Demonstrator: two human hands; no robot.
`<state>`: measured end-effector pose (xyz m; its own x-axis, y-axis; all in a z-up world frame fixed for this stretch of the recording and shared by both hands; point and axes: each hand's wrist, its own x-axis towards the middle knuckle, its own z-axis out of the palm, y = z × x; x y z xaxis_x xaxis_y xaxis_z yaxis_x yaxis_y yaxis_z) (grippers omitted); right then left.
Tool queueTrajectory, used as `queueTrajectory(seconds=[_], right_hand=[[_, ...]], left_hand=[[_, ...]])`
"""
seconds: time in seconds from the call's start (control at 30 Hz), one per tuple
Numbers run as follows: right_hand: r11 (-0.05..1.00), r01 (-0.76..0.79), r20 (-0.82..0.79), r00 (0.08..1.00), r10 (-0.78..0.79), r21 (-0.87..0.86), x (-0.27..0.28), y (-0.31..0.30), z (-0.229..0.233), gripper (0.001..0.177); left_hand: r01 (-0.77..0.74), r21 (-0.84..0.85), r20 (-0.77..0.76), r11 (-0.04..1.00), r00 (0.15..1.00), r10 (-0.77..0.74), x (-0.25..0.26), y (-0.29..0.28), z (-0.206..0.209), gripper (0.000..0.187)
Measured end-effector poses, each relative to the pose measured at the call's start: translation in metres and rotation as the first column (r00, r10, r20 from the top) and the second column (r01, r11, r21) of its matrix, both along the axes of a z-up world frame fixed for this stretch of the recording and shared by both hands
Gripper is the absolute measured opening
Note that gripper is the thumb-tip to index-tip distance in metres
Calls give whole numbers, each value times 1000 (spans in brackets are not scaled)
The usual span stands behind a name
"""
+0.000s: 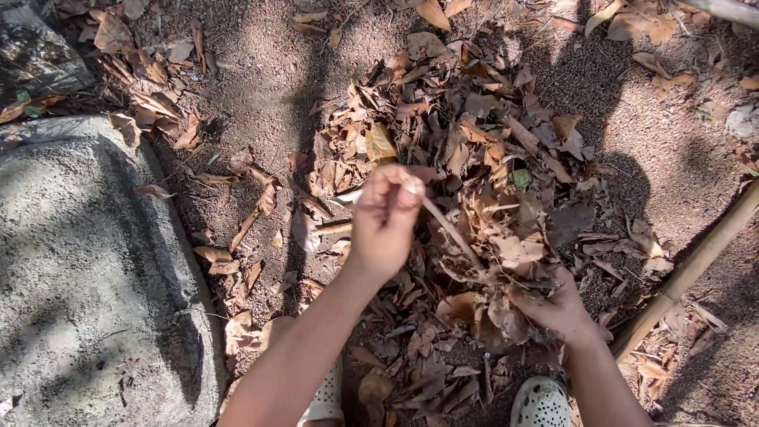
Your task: Collecting dry leaves and twigs from the ground into a pile.
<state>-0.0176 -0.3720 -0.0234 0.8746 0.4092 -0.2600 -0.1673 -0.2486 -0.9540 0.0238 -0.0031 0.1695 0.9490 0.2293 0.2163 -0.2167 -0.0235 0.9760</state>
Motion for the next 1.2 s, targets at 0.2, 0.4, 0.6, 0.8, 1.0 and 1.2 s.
queueTrajectory(seconds=[0.2, 0.4, 0.6, 0.8, 1.0, 1.2], right_hand=[[987, 143, 16, 989, -144, 74, 17, 11, 39, 49], [978, 205, 22, 979, -205, -26, 20, 32, 48, 47], [989, 116, 66, 990, -123, 95, 8, 58, 67, 55], [975, 160, 6, 987, -163, 154, 6, 84, 81, 60], [989, 143, 52, 989, -141, -39, 12, 75, 79, 61], [976, 159, -70, 983, -171, -149, 11, 40, 21, 67]], left_hand=[[-155, -323, 201, 934, 953, 227, 1, 34, 57, 7], [286, 1, 392, 958, 881, -264, -11, -27, 20, 32], [-55, 877, 212, 478, 936, -280, -46, -72, 6, 17], [26, 887, 110, 462, 958, -264, -44, -81, 4, 21], [48, 778, 72, 627, 984, -165, -31, -74, -1, 13], [-109, 486, 120, 867, 991, 57, 0, -34, -12, 7]])
